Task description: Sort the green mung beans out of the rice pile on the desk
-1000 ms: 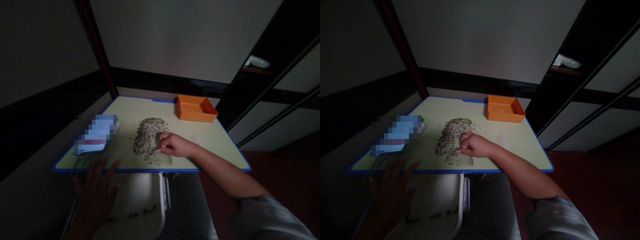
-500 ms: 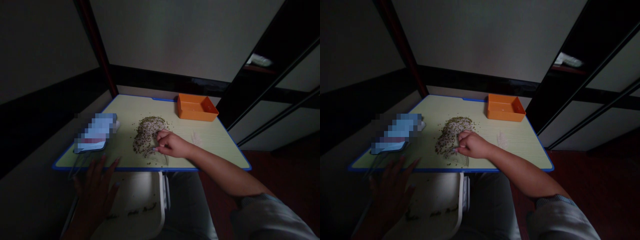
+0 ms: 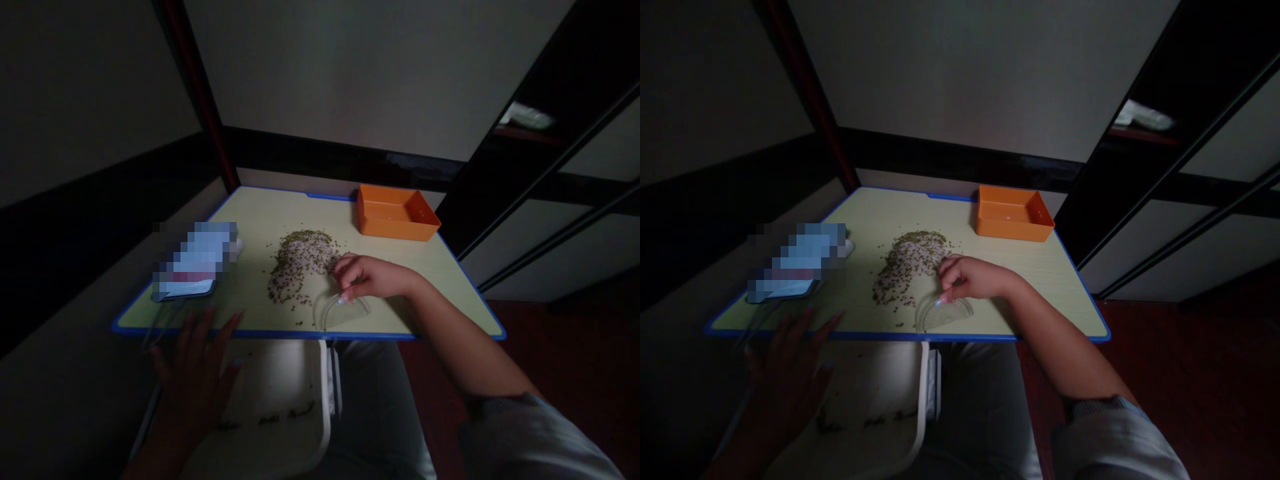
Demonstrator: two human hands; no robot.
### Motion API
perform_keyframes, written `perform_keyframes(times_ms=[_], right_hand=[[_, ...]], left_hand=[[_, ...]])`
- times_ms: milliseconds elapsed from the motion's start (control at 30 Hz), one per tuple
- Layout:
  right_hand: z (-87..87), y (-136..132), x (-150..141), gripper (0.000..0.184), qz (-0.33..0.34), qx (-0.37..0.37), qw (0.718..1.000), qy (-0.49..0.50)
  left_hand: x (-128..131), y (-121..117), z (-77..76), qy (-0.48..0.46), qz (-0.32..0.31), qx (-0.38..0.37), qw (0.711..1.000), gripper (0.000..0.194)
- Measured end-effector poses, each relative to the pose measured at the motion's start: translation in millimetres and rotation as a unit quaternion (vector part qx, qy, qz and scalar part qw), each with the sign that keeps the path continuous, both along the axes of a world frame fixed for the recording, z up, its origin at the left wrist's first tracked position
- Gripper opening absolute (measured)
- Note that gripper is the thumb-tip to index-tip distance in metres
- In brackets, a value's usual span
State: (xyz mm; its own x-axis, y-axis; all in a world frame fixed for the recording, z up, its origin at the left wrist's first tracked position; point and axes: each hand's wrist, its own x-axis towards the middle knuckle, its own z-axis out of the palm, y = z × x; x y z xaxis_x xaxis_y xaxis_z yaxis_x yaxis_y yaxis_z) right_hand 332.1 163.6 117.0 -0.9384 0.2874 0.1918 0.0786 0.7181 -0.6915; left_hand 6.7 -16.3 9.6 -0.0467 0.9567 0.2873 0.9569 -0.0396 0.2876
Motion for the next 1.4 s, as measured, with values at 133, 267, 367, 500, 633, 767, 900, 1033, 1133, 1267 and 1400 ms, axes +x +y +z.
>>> perform_keyframes(times_ms=[133, 267, 367, 500, 633, 767, 900, 1033, 1133, 1267, 1400], right_hand=[[1.3, 2, 6, 0.035, -0.002, 0.023, 0.999, -0.046], [-4.8, 2, 3, 0.026, -0.043, 0.051, 0.996, -0.055], [-11.2, 1, -3, 0.019, -0.071, 0.065, 0.994, -0.053], [-18.3, -2, -15, 0.02, -0.095, 0.079, 0.991, -0.041], [-23.1, -5, -25, 0.027, -0.111, 0.087, 0.99, -0.024], [-25.9, -8, -31, 0.031, -0.111, 0.087, 0.99, -0.004], [-23.6, -9, -31, 0.038, -0.115, 0.069, 0.991, 0.016], [-15.5, -8, -21, 0.044, -0.126, 0.06, 0.99, 0.031], [-11.8, -7, -13, 0.044, -0.136, 0.061, 0.989, 0.025], [-13.0, -10, -12, 0.042, -0.138, 0.092, 0.986, -0.014], [-13.7, -15, -19, 0.042, -0.127, 0.111, 0.985, -0.045]], left_hand=[[0, 1, 0.7, 0.006, -0.004, 0.0, 1.0, 0.063], [0, 1, 0.3, 0.003, -0.003, -0.003, 1.0, 0.062], [0, 1, -0.3, -0.003, 0.0, 0.001, 1.0, 0.062], [-1, 0, -1.5, -0.005, -0.006, 0.003, 1.0, 0.063], [-1, 0, -2.7, -0.004, -0.018, 0.023, 1.0, 0.064], [-2, 1, -3.9, 0.002, -0.014, 0.024, 1.0, 0.063], [-3, 1, -4.6, 0.003, -0.012, 0.008, 1.0, 0.062], [-2, 0, -3.3, -0.005, -0.012, 0.008, 1.0, 0.062], [-2, 0, -2.7, -0.007, -0.009, 0.012, 1.0, 0.062], [-1, 0, -2.6, -0.013, -0.004, 0.013, 1.0, 0.062], [1, -1, -1.1, -0.006, 0.004, 0.006, 1.0, 0.062]])
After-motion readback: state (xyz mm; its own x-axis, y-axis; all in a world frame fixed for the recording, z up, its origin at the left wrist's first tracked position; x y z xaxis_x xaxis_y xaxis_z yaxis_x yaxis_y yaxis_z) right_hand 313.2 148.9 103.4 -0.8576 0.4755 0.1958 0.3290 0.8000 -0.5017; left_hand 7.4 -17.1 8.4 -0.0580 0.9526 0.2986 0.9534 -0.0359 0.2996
